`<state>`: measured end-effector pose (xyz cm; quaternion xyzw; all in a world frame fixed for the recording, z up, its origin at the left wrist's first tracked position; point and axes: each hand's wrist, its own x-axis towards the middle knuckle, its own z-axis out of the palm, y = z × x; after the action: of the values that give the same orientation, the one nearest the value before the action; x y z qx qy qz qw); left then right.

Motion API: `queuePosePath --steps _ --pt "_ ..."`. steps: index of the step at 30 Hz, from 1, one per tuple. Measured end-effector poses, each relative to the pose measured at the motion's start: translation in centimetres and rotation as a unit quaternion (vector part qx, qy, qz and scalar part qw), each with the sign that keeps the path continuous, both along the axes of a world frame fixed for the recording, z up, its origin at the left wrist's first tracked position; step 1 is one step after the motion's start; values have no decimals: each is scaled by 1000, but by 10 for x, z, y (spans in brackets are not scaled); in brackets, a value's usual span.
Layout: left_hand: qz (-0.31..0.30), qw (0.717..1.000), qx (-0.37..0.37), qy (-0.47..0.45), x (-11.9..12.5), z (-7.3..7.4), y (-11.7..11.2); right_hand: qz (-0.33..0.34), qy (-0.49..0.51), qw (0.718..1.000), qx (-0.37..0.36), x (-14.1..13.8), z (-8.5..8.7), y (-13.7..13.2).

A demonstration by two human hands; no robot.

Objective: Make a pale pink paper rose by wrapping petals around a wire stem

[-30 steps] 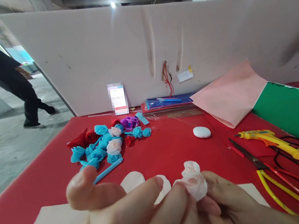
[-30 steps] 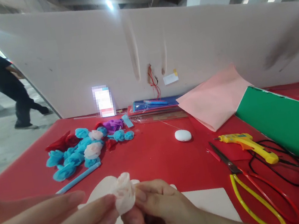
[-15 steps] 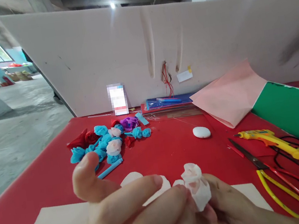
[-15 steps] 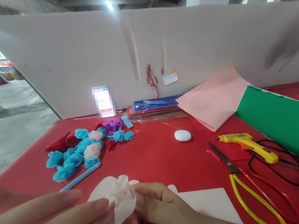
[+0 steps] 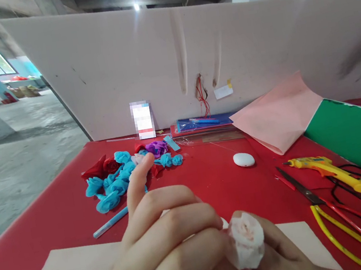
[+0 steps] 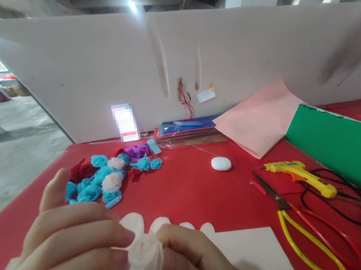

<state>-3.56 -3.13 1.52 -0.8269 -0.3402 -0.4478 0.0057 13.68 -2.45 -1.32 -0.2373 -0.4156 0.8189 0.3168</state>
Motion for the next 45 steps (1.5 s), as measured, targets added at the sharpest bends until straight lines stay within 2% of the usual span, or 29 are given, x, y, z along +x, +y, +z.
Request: queuePosePath --steps 2,5,7,10,13,15,17,20,21,23,26,31,33,35,37,45 --pt "1 997 58 46 -4 0 4 5 2 1000 2 0 0 -1" --pt "-34 993 63 90 -6 3 7 0 3 1000 19 0 -2 -2" --pt "-47 995 39 75 -1 7 11 -8 4 1000 29 -1 -2 -2" --pt "-21 1000 -6 -10 10 10 19 -43 5 999 33 -2 -1 -1" --pt "-23 999 -23 -9 15 7 25 -77 22 996 43 -4 -1 1" --pt "-38 995 -84 -37 14 4 26 -89 35 994 57 -4 -3 4" --pt "-84 967 -217 -105 12 2 27 -93 43 992 75 -2 -6 8" --pt "-199 872 -403 -193 12 4 27 -91 40 988 115 2 -10 15" --pt "-225 846 -437 -205 13 5 26 -89 37 987 130 4 -11 17" --pt "-248 820 -470 -213 14 6 26 -81 30 985 152 8 -12 20" --pt "-238 823 -471 -211 15 6 26 -64 24 984 163 11 -12 23" --pt "-197 880 -399 -168 13 5 27 -51 18 985 163 11 -16 24" --pt "-193 887 -387 -161 13 5 29 -39 20 986 162 11 -18 25" --pt "-197 875 -409 -169 14 5 29 -29 22 987 159 11 -20 26" --pt "-208 849 -446 -190 16 3 29 -27 24 987 157 11 -20 26" --pt "-246 760 -534 -277 17 1 28 -70 43 985 154 12 -15 24"
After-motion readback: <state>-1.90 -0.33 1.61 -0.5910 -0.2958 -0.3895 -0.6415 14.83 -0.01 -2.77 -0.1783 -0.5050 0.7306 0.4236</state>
